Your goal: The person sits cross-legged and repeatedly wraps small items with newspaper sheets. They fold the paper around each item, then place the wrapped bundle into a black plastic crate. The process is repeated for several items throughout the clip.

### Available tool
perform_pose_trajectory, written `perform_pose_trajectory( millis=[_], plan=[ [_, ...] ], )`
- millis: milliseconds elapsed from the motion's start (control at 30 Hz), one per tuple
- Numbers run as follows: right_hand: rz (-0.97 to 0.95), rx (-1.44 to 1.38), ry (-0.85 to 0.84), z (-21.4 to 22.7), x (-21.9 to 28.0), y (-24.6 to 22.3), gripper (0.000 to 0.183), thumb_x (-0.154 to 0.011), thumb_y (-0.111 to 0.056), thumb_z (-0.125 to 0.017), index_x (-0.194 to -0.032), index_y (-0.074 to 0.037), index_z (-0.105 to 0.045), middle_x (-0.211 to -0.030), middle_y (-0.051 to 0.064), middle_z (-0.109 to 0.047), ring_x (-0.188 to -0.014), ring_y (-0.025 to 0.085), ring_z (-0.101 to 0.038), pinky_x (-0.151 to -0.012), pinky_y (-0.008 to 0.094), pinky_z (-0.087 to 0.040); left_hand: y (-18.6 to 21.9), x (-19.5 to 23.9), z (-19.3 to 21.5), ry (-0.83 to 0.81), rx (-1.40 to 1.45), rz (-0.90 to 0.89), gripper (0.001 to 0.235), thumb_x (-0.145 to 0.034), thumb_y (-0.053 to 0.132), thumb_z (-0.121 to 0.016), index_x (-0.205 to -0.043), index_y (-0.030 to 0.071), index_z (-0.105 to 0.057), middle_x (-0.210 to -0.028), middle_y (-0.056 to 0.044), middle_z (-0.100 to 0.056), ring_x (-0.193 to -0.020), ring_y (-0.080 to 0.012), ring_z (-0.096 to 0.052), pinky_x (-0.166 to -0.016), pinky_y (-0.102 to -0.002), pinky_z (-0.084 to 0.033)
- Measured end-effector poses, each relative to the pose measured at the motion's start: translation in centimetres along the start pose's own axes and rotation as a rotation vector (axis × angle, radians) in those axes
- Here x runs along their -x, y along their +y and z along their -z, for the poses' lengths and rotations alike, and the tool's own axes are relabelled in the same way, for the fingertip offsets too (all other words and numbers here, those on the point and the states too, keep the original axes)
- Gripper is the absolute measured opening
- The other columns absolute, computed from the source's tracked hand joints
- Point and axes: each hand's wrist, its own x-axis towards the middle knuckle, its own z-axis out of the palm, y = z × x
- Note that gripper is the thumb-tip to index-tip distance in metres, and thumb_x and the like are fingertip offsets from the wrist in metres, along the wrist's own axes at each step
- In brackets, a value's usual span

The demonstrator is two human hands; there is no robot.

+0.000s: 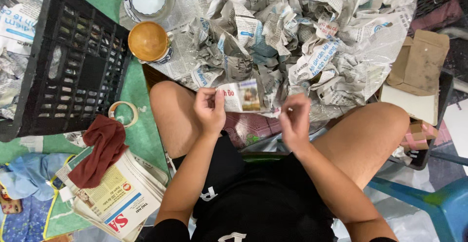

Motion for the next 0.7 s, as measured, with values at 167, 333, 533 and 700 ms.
perform_pose_trajectory(
  millis=[167,333,533,700],
  plan=[
    [-0.013,0.308,-0.293,-1.1,-0.9,-2.7,0.058,-0.088,-0.017,-0.078,-0.138,-0.007,-0.051,-0.129,0.016,-0.055,-0.113,0.025,-0.056,-0.089,0.04,-0.052,1.0,0.6,-1.0,-0.106,0.044,-0.048,0.017,-0.102,0.005,-0.065,-0.099,0.003,-0.049,-0.091,-0.006,-0.069,-0.08,-0.0075,-0.067,-0.067,-0.021,-0.052],
    [0.074,0.304,-0.235,-2.3,-3.1,-6.6,0.072,-0.084,-0.017,-0.082,-0.142,-0.002,-0.044,-0.137,0.022,-0.047,-0.125,0.035,-0.052,-0.095,0.042,-0.054,1.9,1.1,-2.1,-0.28,0.073,-0.074,0.028,-0.097,-0.001,-0.071,-0.107,0.003,-0.046,-0.093,-0.01,-0.072,-0.082,-0.0109,-0.071,-0.067,-0.023,-0.056],
    [0.003,0.336,-0.199,-2.4,-3.4,-6.9,0.055,-0.087,-0.013,-0.079,-0.135,-0.006,-0.054,-0.128,0.016,-0.056,-0.113,0.032,-0.062,-0.084,0.035,-0.058,3.1,1.3,-2.3,-0.411,0.198,0.175,0.051,-0.087,-0.006,-0.081,-0.123,0.002,-0.045,-0.092,-0.013,-0.075,-0.08,-0.0109,-0.071,-0.069,-0.023,-0.056],
    [0.146,0.346,-0.173,-2.3,-3.0,-6.9,0.039,-0.094,-0.009,-0.071,-0.131,-0.001,-0.06,-0.12,0.017,-0.065,-0.107,0.03,-0.065,-0.089,0.037,-0.054,2.7,0.7,-2.2,-0.359,0.202,0.133,0.058,-0.08,-0.008,-0.085,-0.121,0.003,-0.046,-0.096,-0.013,-0.074,-0.089,-0.0133,-0.072,-0.076,-0.026,-0.058]
  ],
)
